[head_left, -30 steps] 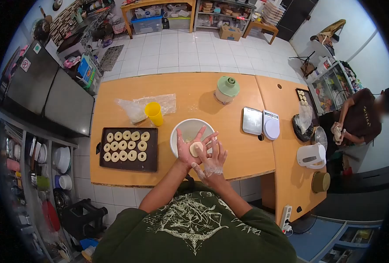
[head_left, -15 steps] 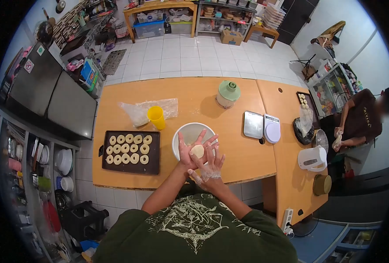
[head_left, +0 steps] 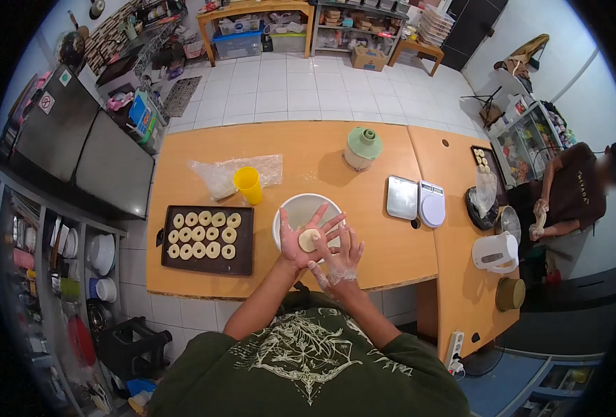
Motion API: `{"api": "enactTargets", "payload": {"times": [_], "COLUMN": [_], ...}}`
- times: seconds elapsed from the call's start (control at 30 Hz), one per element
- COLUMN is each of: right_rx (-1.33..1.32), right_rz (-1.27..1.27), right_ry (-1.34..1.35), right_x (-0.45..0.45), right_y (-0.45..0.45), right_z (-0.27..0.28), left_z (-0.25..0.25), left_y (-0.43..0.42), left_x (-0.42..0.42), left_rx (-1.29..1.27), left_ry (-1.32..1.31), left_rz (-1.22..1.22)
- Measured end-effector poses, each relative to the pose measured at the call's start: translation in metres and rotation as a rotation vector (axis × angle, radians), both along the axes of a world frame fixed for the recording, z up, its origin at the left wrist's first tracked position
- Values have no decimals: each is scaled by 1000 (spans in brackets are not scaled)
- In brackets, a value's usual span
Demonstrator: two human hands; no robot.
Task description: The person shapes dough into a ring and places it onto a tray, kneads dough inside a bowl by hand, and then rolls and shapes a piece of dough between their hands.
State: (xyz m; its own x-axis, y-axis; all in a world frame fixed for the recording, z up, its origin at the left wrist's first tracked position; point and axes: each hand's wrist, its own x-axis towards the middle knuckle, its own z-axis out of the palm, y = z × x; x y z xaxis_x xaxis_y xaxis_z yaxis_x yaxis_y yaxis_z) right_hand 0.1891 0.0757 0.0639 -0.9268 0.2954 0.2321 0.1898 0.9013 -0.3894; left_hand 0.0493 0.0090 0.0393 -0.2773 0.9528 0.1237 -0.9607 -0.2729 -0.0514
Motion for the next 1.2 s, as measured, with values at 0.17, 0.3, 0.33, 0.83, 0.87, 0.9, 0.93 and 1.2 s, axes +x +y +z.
{"api": "enactTargets", "payload": {"times": [0.17, 0.3, 0.33, 0.83, 0.87, 0.9, 0.93, 1.2], "right_rx": [14, 6, 6, 76, 58, 39, 38, 15], "right_rz": [-37, -38, -38, -16, -10, -5, -7, 14], "right_ry": [21, 30, 28, -78, -81, -83, -84, -90], "right_x": [-4, -5, -7, -12, -12, -12, -11, -12], "right_y": [3, 3, 4, -6, -5, -5, -6, -8], "right_z": [1, 1, 0, 3, 7, 9, 8, 13], "left_z": [6, 8, 8, 8, 10, 11, 9, -8], "left_y": [1, 2, 2, 4, 3, 1, 2, 1], "left_x": [2, 3, 3, 5, 5, 5, 5, -1], "left_rx": [-38, -48, -49, -1, 10, 20, 18, -35], "left_ry": [14, 10, 8, -90, -147, -203, -203, -151], "left_rz": [-6, -6, -5, 14, -8, -32, -33, -8]}}
